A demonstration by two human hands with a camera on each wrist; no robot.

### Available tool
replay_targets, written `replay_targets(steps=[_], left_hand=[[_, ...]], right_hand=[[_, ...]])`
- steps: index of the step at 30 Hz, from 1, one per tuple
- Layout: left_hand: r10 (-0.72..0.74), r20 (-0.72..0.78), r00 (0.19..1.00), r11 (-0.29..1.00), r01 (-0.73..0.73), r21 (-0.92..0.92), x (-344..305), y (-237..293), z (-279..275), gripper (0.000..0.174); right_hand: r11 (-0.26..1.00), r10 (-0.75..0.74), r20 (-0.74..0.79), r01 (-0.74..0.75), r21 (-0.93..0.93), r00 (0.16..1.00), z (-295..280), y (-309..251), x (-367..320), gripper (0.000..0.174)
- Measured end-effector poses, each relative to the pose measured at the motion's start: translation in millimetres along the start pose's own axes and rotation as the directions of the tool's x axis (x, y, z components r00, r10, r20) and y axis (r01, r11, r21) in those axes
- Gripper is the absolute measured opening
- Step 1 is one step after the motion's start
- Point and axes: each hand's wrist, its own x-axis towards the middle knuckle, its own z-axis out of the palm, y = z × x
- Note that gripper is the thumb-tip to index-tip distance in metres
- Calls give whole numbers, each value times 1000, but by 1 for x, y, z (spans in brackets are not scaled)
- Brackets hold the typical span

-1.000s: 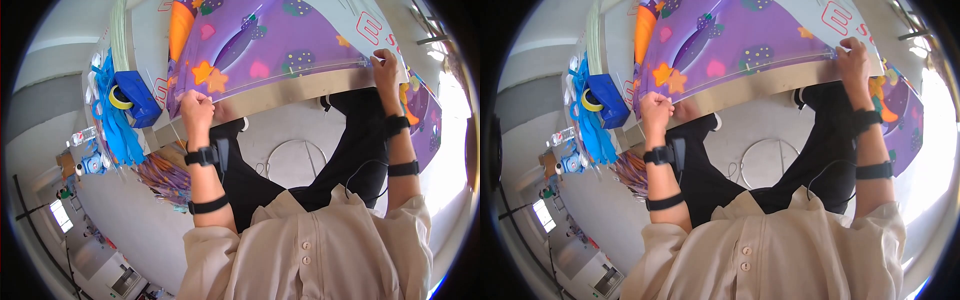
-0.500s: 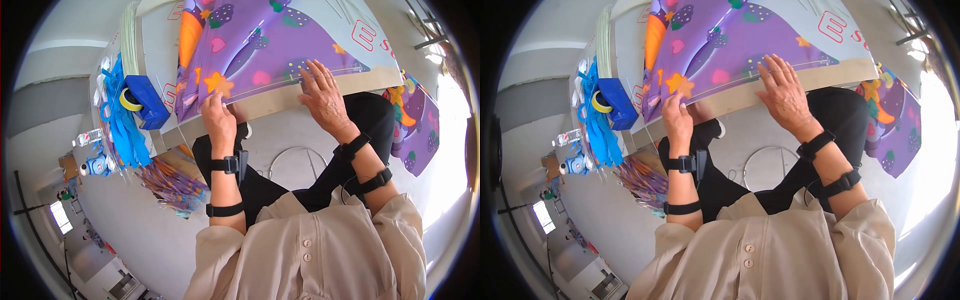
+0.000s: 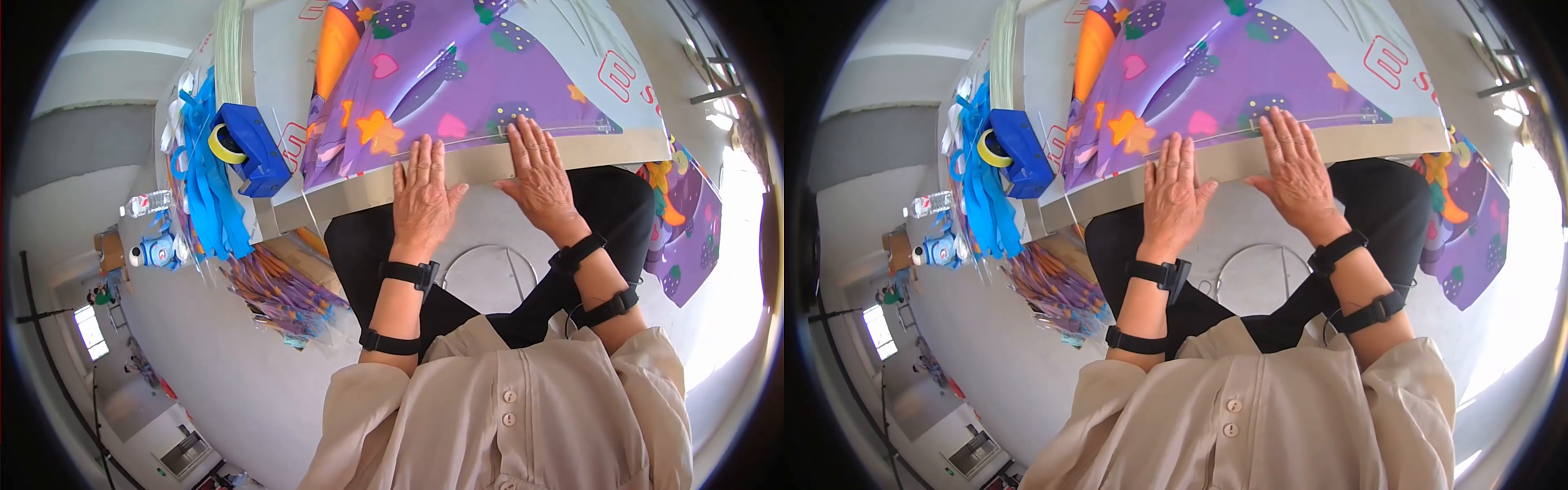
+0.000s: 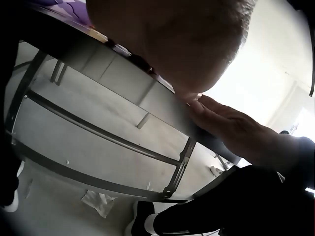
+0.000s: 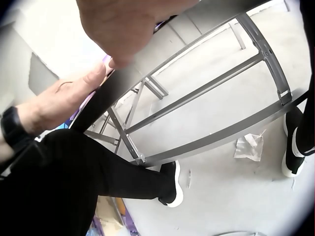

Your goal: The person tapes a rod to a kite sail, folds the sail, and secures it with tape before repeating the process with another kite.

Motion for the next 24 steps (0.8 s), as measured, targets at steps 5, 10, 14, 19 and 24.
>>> replay_targets(steps=[5, 10, 14, 19, 24], left_hand=[[-148, 25, 989, 981, 143, 129, -9, -38, -17, 73], [-167, -364, 916, 969, 84, -234, 0, -85, -14, 34], [-338, -273, 901, 895, 219, -388, 23, -101, -15, 21], [-447, -184, 876, 852, 354, -385, 33, -96, -22, 16], [-479, -141, 866, 839, 405, -365, 32, -96, -26, 12]], right_hand=[[988, 87, 33, -82, -132, 996, -16, 43, -13, 83], [996, 91, -299, -88, 25, 950, -32, 51, -1, 44], [945, -44, -191, 103, 310, 981, -20, -10, 43, 14], [882, -103, -172, 170, 439, 980, 31, -86, 95, 9], [936, -189, -183, 233, 264, 965, 57, -105, 110, 4]])
